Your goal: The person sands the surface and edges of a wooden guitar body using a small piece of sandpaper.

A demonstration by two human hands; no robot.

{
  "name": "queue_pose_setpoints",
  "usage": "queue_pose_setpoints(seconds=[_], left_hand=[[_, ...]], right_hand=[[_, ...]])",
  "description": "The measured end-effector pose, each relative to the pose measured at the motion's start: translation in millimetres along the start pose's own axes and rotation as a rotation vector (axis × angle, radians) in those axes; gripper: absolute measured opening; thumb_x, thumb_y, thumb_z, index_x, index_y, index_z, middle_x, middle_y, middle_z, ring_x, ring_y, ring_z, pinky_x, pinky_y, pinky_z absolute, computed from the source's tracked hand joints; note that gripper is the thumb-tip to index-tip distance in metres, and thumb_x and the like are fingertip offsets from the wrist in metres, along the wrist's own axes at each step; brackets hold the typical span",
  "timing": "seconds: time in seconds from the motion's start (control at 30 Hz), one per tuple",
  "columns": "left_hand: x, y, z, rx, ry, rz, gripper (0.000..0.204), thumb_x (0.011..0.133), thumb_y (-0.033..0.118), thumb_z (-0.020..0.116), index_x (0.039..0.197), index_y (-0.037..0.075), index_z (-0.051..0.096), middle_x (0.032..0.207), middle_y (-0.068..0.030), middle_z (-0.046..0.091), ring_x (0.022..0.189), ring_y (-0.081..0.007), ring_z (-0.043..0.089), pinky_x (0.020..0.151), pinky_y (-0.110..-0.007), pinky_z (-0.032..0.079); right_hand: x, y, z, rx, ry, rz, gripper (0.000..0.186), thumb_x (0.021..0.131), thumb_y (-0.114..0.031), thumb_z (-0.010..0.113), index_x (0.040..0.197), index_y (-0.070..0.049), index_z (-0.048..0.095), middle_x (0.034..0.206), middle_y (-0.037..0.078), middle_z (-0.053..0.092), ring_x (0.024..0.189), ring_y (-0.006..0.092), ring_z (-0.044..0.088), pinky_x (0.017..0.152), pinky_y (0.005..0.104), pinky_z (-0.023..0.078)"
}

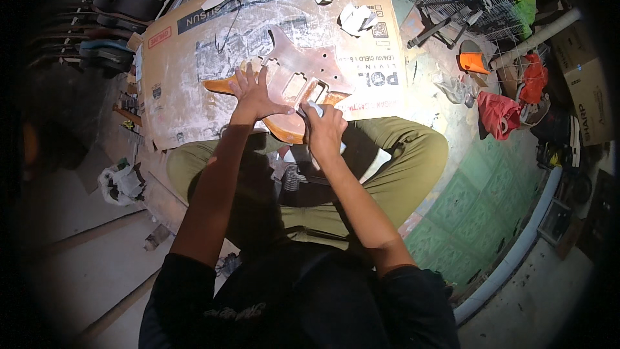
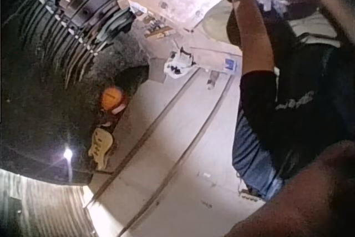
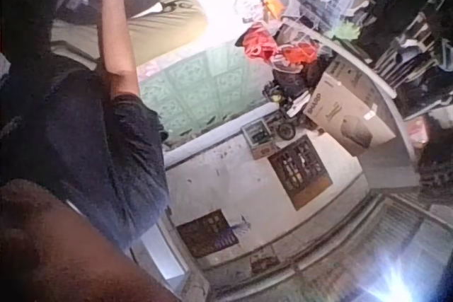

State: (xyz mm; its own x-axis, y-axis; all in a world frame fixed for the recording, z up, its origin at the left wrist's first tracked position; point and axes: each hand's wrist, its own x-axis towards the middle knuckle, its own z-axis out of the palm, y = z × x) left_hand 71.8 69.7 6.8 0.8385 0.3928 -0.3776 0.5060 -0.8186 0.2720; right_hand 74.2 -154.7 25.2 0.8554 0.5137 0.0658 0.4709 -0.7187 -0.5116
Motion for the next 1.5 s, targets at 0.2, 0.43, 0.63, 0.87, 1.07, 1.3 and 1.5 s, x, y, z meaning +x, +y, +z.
queue_pose_setpoints(seconds=[0.2,0.43,0.63,0.87,1.07,1.3,1.5], left_hand=[[-0.1,-3.2,-3.1,0.045,-0.016,-0.028,0.151,0.045,0.079,0.085,0.161,0.007,0.023,0.167,-0.0305,0.004,0.152,-0.0559,-0.010,0.118,-0.071,-0.004],[0.5,-4.0,-2.5,0.053,-0.020,-0.032,0.153,0.045,0.078,0.086,0.163,0.009,0.018,0.168,-0.0293,0.002,0.153,-0.0517,-0.011,0.118,-0.070,-0.005],[-23.0,-5.2,26.8,0.031,0.306,0.207,0.125,0.072,0.075,0.073,0.160,0.001,0.024,0.167,-0.0292,0.012,0.156,-0.0452,0.004,0.123,-0.064,0.002],[-106.2,87.1,80.4,-0.044,0.159,0.512,0.086,0.086,0.048,0.070,0.147,-0.006,0.042,0.161,-0.0268,0.030,0.152,-0.0407,0.023,0.123,-0.057,0.017],[-101.3,68.0,81.2,0.126,0.117,0.780,0.081,0.087,0.046,0.069,0.148,-0.002,0.043,0.161,-0.0180,0.035,0.153,-0.0327,0.026,0.123,-0.053,0.020],[-48.9,-29.2,33.7,0.008,0.308,0.095,0.089,0.094,0.050,0.064,0.157,-0.004,0.029,0.168,-0.0208,0.021,0.157,-0.0344,0.013,0.126,-0.055,0.012],[-39.2,-30.1,38.4,0.053,0.348,-0.002,0.094,0.096,0.055,0.057,0.158,-0.007,0.023,0.168,-0.0252,0.016,0.157,-0.0387,0.009,0.125,-0.057,0.009]], right_hand=[[-36.5,13.4,-1.1,0.012,0.043,-0.064,0.042,0.087,-0.014,0.071,0.128,-0.026,0.066,0.113,0.014,0.059,0.106,0.0352,0.054,0.089,0.0491,0.039],[-31.1,13.6,-0.9,0.014,0.048,-0.098,0.043,0.087,-0.011,0.068,0.128,-0.025,0.067,0.109,0.015,0.056,0.102,0.0359,0.053,0.085,0.0491,0.040],[-87.4,38.2,-46.0,0.186,-0.137,0.038,0.053,0.081,-0.007,0.075,0.131,-0.021,0.066,0.108,0.013,0.058,0.103,0.0331,0.053,0.087,0.0455,0.040],[-69.4,56.9,-35.9,0.387,0.332,0.201,0.047,0.086,-0.008,0.074,0.131,-0.005,0.061,0.116,0.017,0.060,0.109,0.0369,0.054,0.099,0.0446,0.042],[-64.6,56.0,-33.6,0.458,0.382,0.243,0.047,0.087,-0.008,0.073,0.131,-0.005,0.059,0.127,0.017,0.061,0.115,0.0365,0.054,0.103,0.0447,0.041],[-62.9,66.4,-23.8,0.512,0.393,0.335,0.048,0.088,-0.011,0.073,0.133,-0.002,0.057,0.128,0.017,0.061,0.119,0.0367,0.053,0.106,0.0446,0.040],[-62.8,63.1,-27.4,0.534,0.397,0.354,0.050,0.087,-0.010,0.074,0.134,-0.003,0.057,0.128,0.017,0.061,0.122,0.0355,0.054,0.107,0.0435,0.039]])
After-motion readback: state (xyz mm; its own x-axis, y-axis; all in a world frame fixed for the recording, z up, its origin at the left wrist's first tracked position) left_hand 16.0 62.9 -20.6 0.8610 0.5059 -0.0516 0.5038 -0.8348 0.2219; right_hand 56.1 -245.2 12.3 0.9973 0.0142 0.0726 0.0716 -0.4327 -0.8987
